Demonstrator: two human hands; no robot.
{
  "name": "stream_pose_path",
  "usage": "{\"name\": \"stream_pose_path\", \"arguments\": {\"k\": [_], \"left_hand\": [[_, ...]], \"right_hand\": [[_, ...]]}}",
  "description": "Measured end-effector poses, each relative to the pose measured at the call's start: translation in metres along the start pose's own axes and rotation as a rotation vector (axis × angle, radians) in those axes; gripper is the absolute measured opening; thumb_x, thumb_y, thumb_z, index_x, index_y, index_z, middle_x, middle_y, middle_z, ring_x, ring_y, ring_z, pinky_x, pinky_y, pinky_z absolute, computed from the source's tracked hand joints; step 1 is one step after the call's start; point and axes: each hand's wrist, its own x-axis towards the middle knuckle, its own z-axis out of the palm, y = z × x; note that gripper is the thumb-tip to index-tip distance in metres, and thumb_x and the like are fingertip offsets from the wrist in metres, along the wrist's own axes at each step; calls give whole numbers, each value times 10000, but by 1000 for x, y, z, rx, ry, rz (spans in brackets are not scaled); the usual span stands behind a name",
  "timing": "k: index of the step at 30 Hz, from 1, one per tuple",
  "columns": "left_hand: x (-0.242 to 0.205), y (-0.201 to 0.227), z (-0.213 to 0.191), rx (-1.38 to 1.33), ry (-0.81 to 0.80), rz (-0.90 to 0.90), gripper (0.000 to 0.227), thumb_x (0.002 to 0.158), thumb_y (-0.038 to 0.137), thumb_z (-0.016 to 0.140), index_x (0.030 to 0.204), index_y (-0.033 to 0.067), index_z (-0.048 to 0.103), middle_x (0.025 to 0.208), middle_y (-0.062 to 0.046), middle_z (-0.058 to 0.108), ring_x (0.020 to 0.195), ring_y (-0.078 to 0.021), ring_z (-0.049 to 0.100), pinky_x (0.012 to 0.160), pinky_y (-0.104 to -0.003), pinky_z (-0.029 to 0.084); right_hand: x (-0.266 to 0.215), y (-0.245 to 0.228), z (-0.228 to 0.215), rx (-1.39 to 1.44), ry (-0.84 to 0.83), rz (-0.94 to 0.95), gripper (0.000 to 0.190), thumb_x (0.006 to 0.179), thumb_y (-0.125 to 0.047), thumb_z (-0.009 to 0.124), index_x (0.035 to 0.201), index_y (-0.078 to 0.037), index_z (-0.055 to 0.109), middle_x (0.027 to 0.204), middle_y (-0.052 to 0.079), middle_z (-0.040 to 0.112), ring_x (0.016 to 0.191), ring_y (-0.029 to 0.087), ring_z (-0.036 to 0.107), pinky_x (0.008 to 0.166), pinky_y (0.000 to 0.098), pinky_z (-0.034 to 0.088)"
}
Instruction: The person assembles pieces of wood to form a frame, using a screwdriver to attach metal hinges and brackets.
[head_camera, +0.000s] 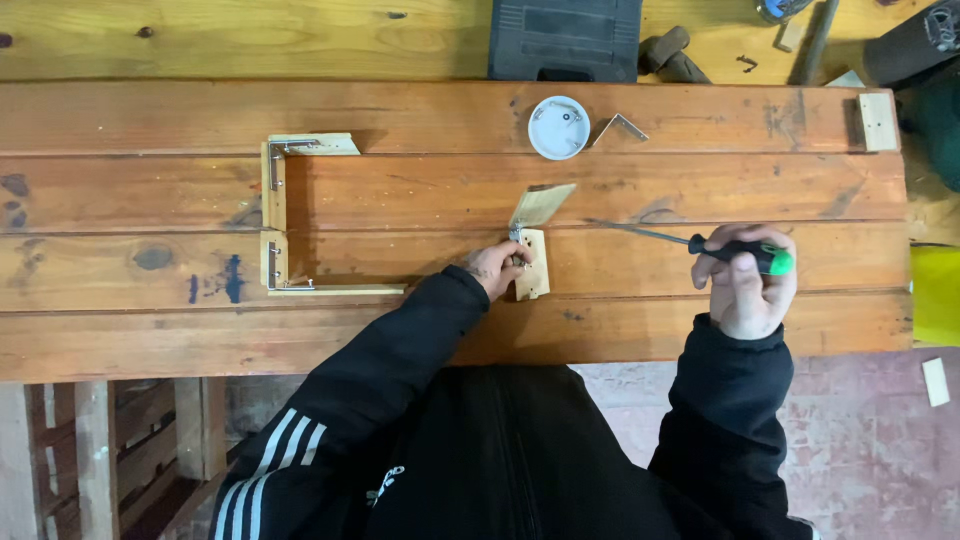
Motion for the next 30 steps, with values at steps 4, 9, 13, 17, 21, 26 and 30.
{"name": "stream_pose_path", "arguments": {"k": [4, 9, 13, 17, 21, 26, 30], "left_hand": [[8, -7, 6, 24, -10, -6, 194, 871, 276, 751, 1017, 399, 713, 731, 73, 693, 895, -199, 735, 847, -323, 572], [12, -11, 10, 24, -31, 10, 157, 855, 302, 751, 992, 374, 729, 794, 50, 726, 901, -213, 740, 838, -341, 589], [20, -28, 27, 1, 37, 64, 160, 846, 271, 777, 999, 286, 734, 885, -15, 745, 931, -241, 745, 821, -370, 591], [22, -27, 29, 51, 46, 128, 160, 856, 294, 776, 1007, 265, 729, 930, -6, 748, 950, -230, 743, 836, -341, 594], [24, -30, 31, 39, 58, 123, 167, 853, 278, 785, 1012, 245, 748, 950, -26, 753, 947, -248, 745, 824, -350, 595], [25, -31, 41, -22, 105, 111, 158, 839, 259, 805, 988, 234, 758, 923, 4, 753, 922, -223, 749, 812, -318, 592], [25, -33, 45, -6, 138, 94, 146, 804, 309, 829, 937, 309, 770, 874, 85, 731, 862, -154, 745, 775, -238, 572]], "right_hand": [[3, -18, 27, -34, -13, -23, 293, 1054, -188, 515, 1200, 26, 377, 828, 301, 530, 522, 241, 565, 441, 255, 505], [1, -20, 73, -185, -236, -80, 259, 1044, -91, 532, 1193, -15, 335, 856, 294, 628, 495, 199, 596, 437, 250, 496], [-6, -6, 92, -279, -281, -94, 216, 1053, -77, 515, 1180, -6, 356, 897, 253, 673, 523, 154, 604, 442, 244, 494], [-3, -7, 108, -347, -340, -138, 194, 1049, -59, 534, 1154, 25, 395, 912, 237, 687, 556, 168, 601, 497, 250, 503], [2, -10, 113, -377, -428, -203, 185, 1011, -52, 576, 1107, 35, 444, 909, 207, 712, 672, 251, 652, 585, 293, 533], [7, -11, 110, -375, -451, -201, 173, 994, -40, 582, 1093, 17, 452, 899, 172, 723, 690, 235, 662, 630, 305, 533], [10, -14, 110, -338, -472, -208, 148, 1014, -61, 564, 1081, -6, 444, 874, 148, 705, 695, 228, 659, 635, 278, 509]]}}
